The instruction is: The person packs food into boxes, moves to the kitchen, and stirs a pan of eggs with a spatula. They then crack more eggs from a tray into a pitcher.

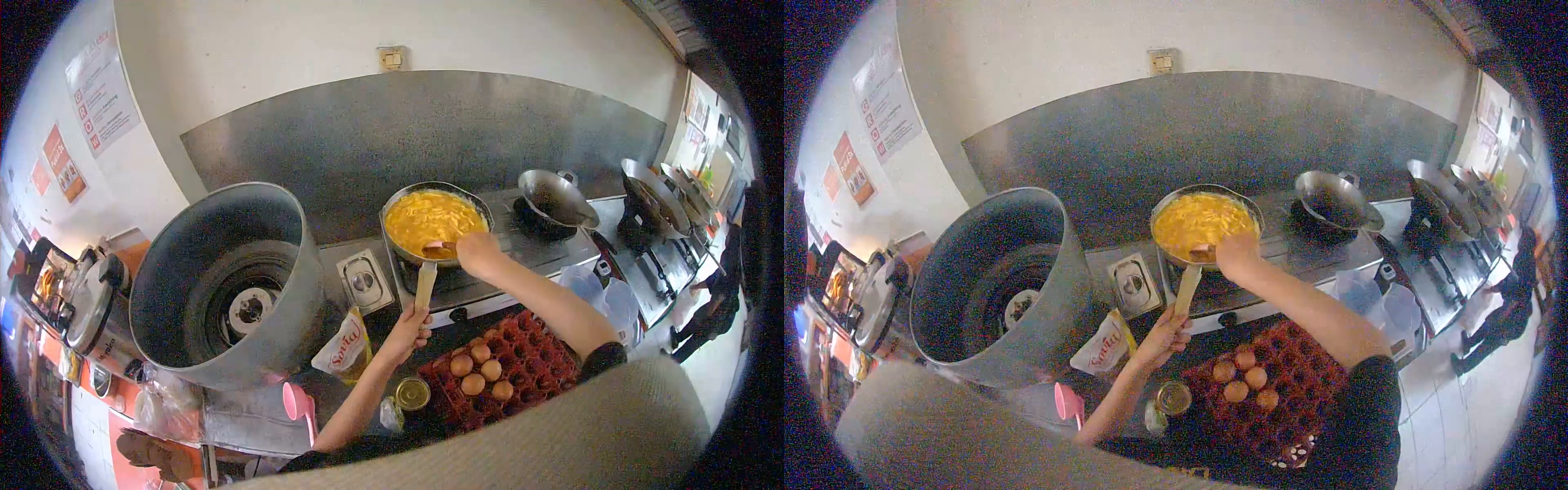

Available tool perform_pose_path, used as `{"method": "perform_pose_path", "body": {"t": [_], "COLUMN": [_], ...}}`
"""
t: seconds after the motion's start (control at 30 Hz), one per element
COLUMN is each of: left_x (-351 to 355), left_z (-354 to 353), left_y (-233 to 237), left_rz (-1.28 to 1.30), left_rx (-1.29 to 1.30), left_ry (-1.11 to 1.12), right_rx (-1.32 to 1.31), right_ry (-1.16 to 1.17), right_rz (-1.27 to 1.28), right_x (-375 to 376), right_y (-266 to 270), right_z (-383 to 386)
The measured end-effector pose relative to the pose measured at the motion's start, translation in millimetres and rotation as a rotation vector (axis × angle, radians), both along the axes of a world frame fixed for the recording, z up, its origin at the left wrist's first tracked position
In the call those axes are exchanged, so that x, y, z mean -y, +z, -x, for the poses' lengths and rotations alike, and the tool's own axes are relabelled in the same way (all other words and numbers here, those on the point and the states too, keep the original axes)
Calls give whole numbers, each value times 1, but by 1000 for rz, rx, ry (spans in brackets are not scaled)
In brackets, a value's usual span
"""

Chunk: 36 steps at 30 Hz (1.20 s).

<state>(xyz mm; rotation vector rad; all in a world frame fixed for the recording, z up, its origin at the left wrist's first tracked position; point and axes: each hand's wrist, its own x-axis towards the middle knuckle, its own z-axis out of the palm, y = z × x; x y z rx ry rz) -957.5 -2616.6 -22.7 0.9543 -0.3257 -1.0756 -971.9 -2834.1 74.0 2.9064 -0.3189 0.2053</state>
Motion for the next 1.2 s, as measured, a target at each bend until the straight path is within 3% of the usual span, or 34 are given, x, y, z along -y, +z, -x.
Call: {"method": "perform_pose_path", "body": {"t": [0.13, 0.23, 0.33, 0.47, 0.6, 0.7, 0.8, 0.87, 0.93, 1.03, 1.1, 1.2], "left_x": [1, 1, 1, 5, 4, 2, 3, 4, 2, 3, 2, 2], "left_z": [1, 1, -2, -4, -2, 0, 1, 1, 2, 3, 5, 2], "left_y": [2, 4, -3, -12, -7, -3, -2, -3, 0, 11, 10, 6], "left_rz": [-16, -9, 4, -13, -34, -44, -43, -53, -57, -85, -99, -90], "left_rx": [21, 18, 29, 58, 45, 42, 44, 47, 81, 105, 104, 104], "left_ry": [13, 6, -4, 13, 33, 32, 50, 51, 35, 34, 38, 33], "right_rx": [101, 120, -105, 66, 27, -92, -328, -283, -348, -660, -710, -955], "right_ry": [-102, -129, -153, -94, -268, -86, 12, -128, -84, -198, -191, -467], "right_rz": [-39, -110, -77, -209, -224, -146, -247, -427, -508, -340, -367, -359], "right_x": [16, 31, 57, 72, 69, 103, 90, 60, 76, 30, 18, 8], "right_y": [-25, -3, 20, 38, 31, -14, 60, 120, 134, 172, 167, 144], "right_z": [-38, -44, -43, -19, -8, -22, -16, -2, -25, -39, -56, -101]}}
